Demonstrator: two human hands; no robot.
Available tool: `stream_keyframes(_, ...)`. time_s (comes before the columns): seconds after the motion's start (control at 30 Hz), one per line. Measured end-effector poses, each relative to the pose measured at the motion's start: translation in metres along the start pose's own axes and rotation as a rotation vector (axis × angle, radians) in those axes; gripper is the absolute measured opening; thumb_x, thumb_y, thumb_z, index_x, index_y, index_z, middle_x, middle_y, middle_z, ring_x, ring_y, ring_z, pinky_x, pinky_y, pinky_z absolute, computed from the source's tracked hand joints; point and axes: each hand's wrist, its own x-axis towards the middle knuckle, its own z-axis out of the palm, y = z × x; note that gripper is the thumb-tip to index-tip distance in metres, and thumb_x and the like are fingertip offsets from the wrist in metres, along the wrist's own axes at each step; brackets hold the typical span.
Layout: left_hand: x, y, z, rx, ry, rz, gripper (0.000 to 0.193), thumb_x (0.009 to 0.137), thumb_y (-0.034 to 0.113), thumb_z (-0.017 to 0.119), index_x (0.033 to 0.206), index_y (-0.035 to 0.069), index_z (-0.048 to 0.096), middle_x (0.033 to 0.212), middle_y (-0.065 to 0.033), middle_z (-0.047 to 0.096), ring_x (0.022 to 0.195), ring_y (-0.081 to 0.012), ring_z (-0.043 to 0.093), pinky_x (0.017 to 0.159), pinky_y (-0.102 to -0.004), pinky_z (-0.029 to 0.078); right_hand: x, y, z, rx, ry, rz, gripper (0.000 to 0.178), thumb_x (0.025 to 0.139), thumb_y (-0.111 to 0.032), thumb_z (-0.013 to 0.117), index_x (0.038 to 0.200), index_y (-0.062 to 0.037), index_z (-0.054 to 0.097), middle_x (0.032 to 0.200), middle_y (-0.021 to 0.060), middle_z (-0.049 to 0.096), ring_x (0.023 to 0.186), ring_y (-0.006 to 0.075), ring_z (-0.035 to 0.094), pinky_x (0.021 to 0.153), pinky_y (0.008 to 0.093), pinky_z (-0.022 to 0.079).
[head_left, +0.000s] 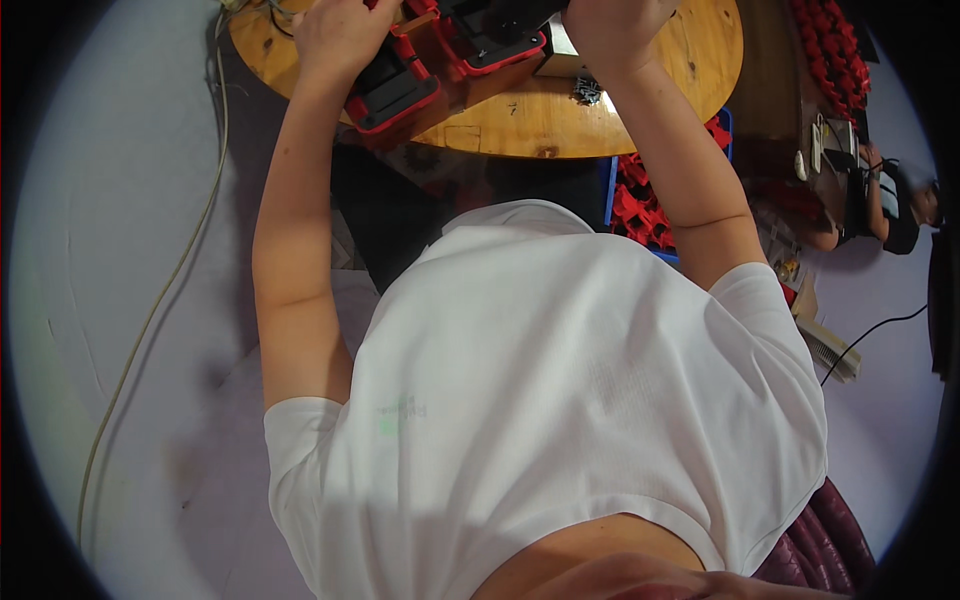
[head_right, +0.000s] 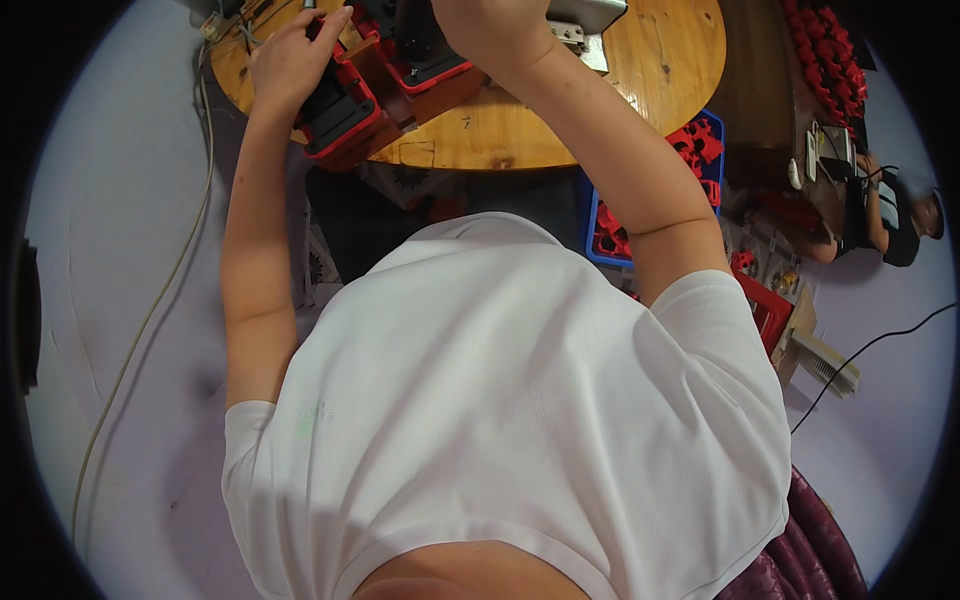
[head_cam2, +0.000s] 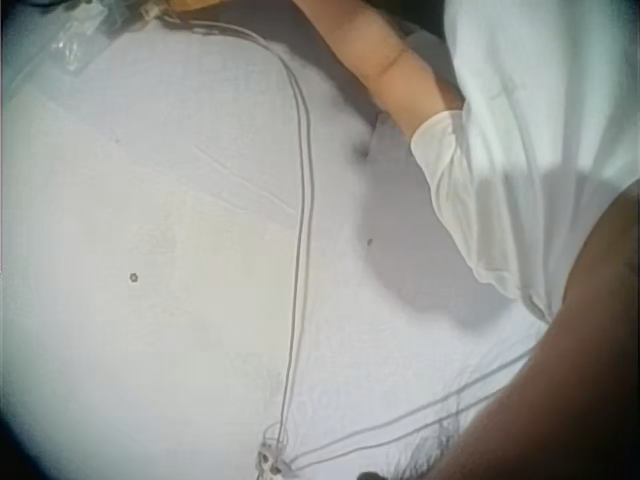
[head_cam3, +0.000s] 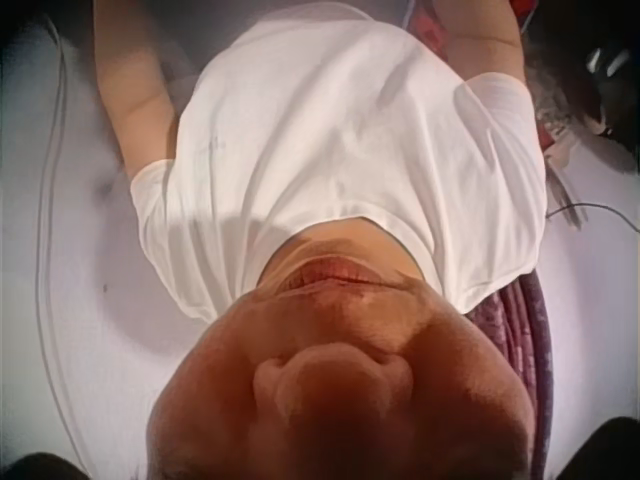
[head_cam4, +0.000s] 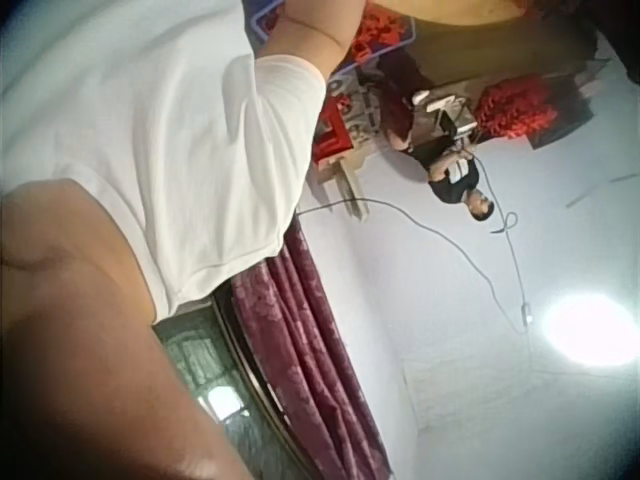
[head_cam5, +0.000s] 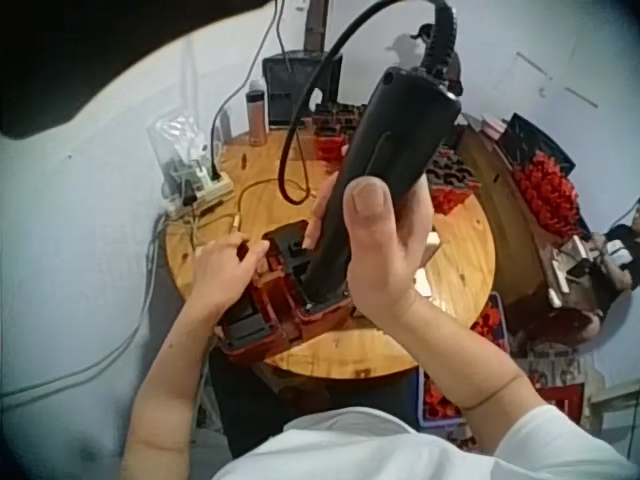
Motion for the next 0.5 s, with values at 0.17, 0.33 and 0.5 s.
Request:
stream_keyframes(0.17,-0.008,0.006,0.001,-0.004,0.244,0.066,0.062,0.096,0.055,0.061,0.113,-0.003,0.074,0.108,-0.0236,0.074,0.105,-0.0412,0.068,0.097,-0.0514,0.048,-0.006,0.016,-0.002,0.03,-0.115,-0.083,0.047,0.1,-0.037,0.069,0.124,-0.0034,0.047,0.086,0.0086,0.061,0.065,0.0135,0.06,0.057,0.0289,0.052)
stream_keyframes(0.33,-0.008,0.005,-0.001,-0.022,0.196,0.094,0.056,0.093,0.049,0.063,0.113,-0.002,0.075,0.106,-0.0239,0.074,0.102,-0.0413,0.069,0.094,-0.0511,0.05,-0.01,0.026,0.008,0.003,-0.193,-0.11,0.051,0.096,-0.026,0.073,0.131,-0.0012,0.045,0.095,0.0038,0.057,0.073,0.009,0.055,0.063,0.0242,0.046)
stream_keyframes(0.5,0.018,-0.039,0.02,0.188,-0.065,0.132,0.061,0.097,0.058,0.052,0.126,0.008,0.07,0.108,-0.0203,0.074,0.11,-0.0384,0.068,0.097,-0.0456,0.05,-0.008,0.034,0.02,-0.022,-0.205,-0.185,0.056,0.095,-0.023,0.073,0.137,0.0004,0.043,0.099,0.0017,0.054,0.08,0.0075,0.052,0.066,0.0218,0.043)
